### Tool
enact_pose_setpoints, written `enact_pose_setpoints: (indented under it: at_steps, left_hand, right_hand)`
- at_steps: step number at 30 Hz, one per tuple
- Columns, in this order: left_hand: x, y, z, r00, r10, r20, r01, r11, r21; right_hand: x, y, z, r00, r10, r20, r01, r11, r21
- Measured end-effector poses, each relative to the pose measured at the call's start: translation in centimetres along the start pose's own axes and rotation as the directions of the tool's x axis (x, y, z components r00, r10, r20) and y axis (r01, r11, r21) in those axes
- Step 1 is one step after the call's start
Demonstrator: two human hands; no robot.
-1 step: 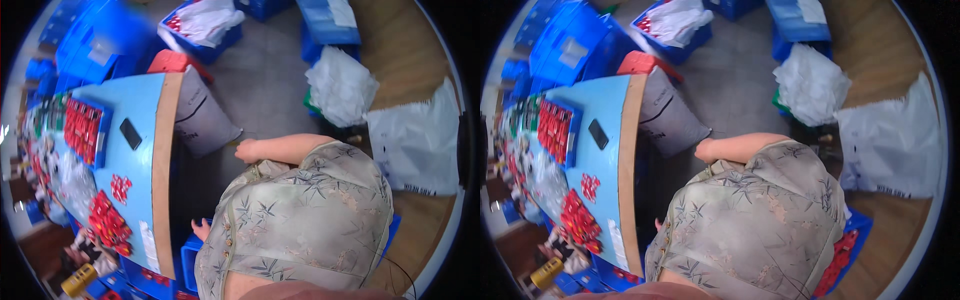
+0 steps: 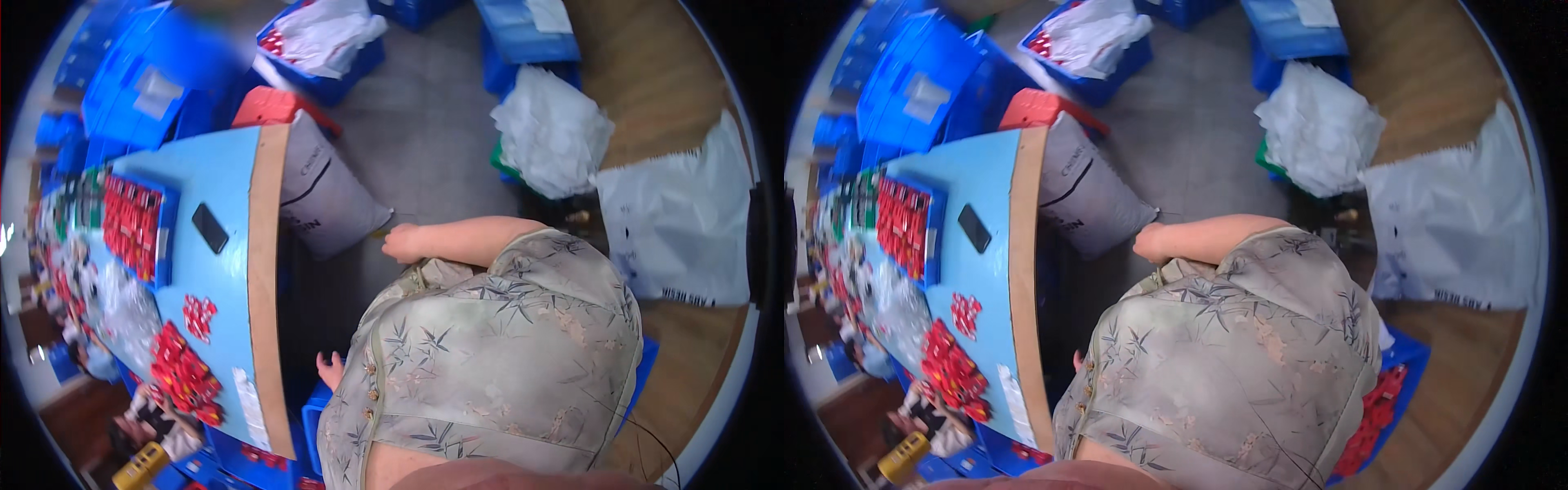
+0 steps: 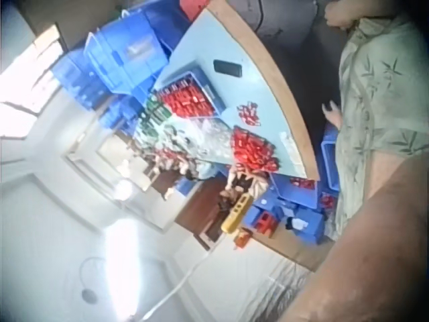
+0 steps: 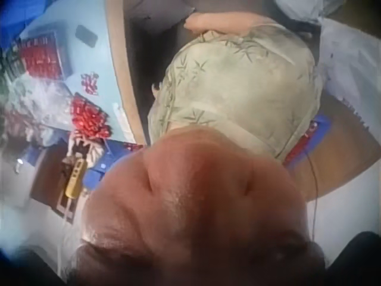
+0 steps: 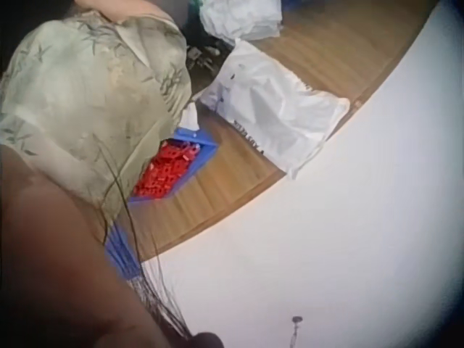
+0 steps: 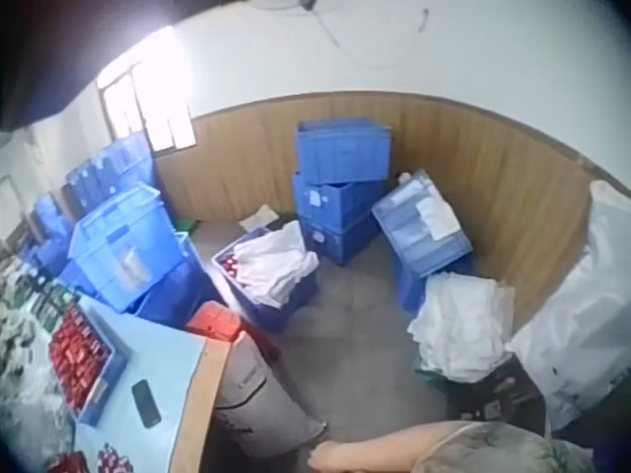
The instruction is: The person assembles toy cars by attaching small components to plastic car bodies by hand and places the assembled cars into a blue storage bin.
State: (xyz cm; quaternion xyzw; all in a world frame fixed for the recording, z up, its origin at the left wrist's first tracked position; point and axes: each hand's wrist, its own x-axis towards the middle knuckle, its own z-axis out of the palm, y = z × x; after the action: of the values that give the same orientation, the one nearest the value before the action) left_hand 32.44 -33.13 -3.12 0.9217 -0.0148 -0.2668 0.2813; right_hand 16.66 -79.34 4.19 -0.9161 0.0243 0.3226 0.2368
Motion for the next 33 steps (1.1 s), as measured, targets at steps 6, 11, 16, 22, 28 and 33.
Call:
enact_pose_setpoints:
  at_steps: [6, 11, 16, 22, 28, 33]
  left_hand:
    - [12.3, -1.3, 4.0, 0.78, 0.093, 0.618, 0.081, 0.966, -0.247]
    - [17.5, 5.1, 4.1, 0.694, 0.084, 0.715, -0.092, 0.995, -0.028]
    - [25.3, 8.1, 4.3, 0.676, 0.21, 0.706, -0.437, 0.886, 0.155]
    - [20.7, 23.2, 5.1, 0.725, 0.082, 0.684, -0.162, 0.985, 0.055]
    - [22.6, 20.7, 7.3, 0.739, 0.192, 0.646, -0.347, 0.93, 0.121]
    - [22.3, 20.2, 7.3, 0.667, 0.22, 0.712, -0.516, 0.826, 0.228]
  right_hand:
    - [-3.6, 2.8, 2.9, 0.961, 0.194, -0.196, -0.147, 0.962, 0.23]
    - [-6.2, 2.5, 7.9, 0.851, 0.481, -0.211, -0.344, 0.813, 0.47]
    - [-4.9, 1.7, 9.1, 0.776, 0.528, -0.345, -0.337, 0.809, 0.482]
    - [-7.3, -1.8, 6.3, 0.719, 0.583, -0.378, -0.363, 0.779, 0.512]
    - [-5.8, -1.8, 7.4, 0.715, 0.599, -0.36, -0.386, 0.768, 0.511]
    - [-4.8, -1.0, 8.7, 0.732, 0.594, -0.333, -0.444, 0.787, 0.428]
